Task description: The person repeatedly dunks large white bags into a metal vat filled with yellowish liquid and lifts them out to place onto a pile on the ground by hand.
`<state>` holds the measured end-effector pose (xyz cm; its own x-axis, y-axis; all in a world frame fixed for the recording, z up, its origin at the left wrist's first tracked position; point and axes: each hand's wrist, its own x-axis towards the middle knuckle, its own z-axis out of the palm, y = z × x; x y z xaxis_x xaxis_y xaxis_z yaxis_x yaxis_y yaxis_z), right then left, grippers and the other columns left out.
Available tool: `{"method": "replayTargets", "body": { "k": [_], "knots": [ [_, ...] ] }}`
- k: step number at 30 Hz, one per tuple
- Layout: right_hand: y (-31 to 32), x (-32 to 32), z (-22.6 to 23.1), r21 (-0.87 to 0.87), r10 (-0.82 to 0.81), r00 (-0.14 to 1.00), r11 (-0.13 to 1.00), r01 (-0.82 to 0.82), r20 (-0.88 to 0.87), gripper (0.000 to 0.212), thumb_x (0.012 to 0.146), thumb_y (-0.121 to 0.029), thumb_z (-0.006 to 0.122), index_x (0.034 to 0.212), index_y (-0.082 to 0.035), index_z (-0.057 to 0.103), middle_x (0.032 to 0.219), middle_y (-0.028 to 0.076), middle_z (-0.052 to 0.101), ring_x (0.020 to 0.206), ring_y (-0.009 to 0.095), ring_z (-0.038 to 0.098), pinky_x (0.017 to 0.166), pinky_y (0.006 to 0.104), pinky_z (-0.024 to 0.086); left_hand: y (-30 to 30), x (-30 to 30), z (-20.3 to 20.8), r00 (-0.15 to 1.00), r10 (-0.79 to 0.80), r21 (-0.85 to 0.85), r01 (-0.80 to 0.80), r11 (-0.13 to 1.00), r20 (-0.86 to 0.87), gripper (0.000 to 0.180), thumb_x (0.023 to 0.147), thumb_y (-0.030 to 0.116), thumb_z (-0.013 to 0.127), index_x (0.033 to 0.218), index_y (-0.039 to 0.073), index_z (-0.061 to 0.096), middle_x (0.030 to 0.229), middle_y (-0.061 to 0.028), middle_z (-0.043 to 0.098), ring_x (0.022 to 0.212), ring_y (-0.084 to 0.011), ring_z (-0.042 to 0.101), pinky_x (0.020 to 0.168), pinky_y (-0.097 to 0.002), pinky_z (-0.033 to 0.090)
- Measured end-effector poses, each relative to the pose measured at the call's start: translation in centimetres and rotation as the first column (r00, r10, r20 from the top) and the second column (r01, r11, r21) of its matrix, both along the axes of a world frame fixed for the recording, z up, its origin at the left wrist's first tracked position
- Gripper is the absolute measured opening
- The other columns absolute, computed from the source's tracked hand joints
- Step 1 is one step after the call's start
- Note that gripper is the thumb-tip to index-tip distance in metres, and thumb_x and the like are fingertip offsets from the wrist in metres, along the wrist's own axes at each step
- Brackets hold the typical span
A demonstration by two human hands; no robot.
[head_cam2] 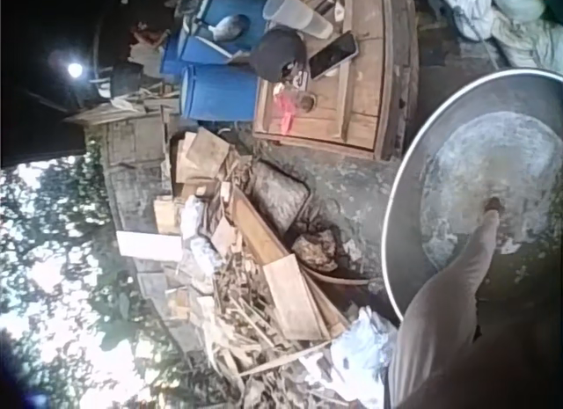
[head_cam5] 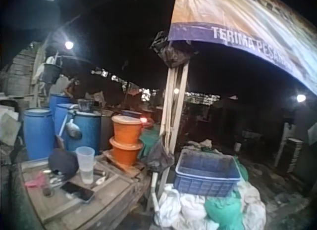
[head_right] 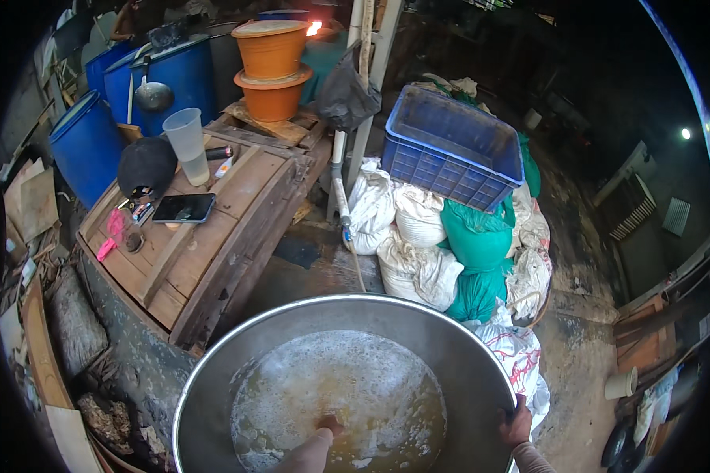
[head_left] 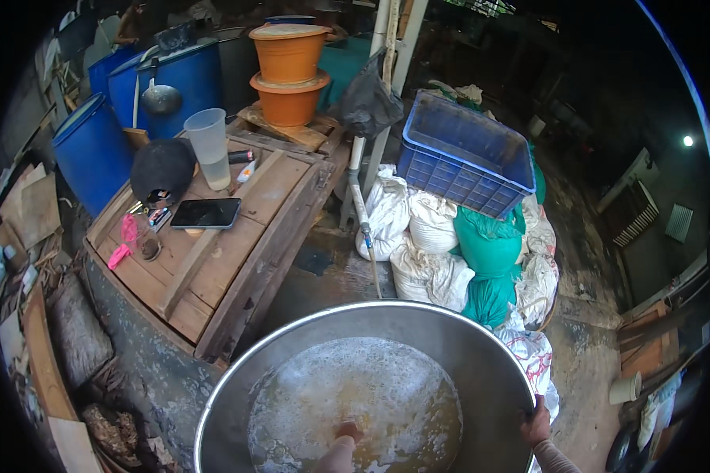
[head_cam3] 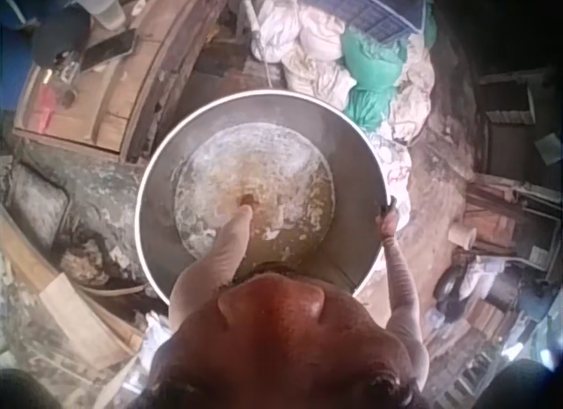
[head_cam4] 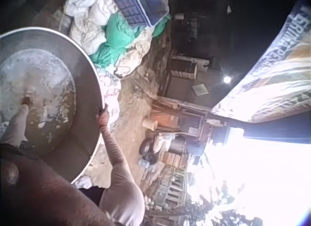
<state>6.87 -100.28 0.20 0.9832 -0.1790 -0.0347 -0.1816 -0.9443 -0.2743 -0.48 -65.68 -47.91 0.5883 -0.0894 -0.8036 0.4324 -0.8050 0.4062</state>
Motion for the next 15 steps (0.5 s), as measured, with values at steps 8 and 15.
{"method": "replayTargets", "body": {
  "k": [8, 15],
  "knots": [
    [-2.2, -1.7, -1.2, -0.013, 0.005, 0.998, 1.000, -0.004, 0.055, 0.047, 0.076, -0.008, 0.069, 0.117, 0.000, 0.047, 0.091, 0.027, 0.065, 0.085, 0.046, 0.064, 0.074, 0.0492, 0.050, 1.6, -3.4, 0.6, 0.990, 0.143, 0.009, -0.143, 0.990, -0.003, 0.038, 0.087, 0.038, 0.055, 0.116, 0.016, 0.067, 0.126, -0.0155, 0.061, 0.120, -0.0284, 0.057, 0.100, -0.0397, 0.046],
    [-0.2, -0.1, -1.9, 0.019, 0.006, 1.000, 1.000, -0.006, 0.002, 0.048, 0.078, -0.010, 0.069, 0.119, 0.000, 0.047, 0.095, 0.027, 0.066, 0.089, 0.045, 0.065, 0.076, 0.0481, 0.051, 3.5, -7.7, -9.8, 0.993, -0.119, 0.254, 0.110, 0.961, 0.019, 0.038, 0.092, 0.031, 0.045, 0.125, 0.024, 0.062, 0.139, -0.0117, 0.052, 0.125, -0.0250, 0.054, 0.102, -0.0347, 0.044]
  ]
}}
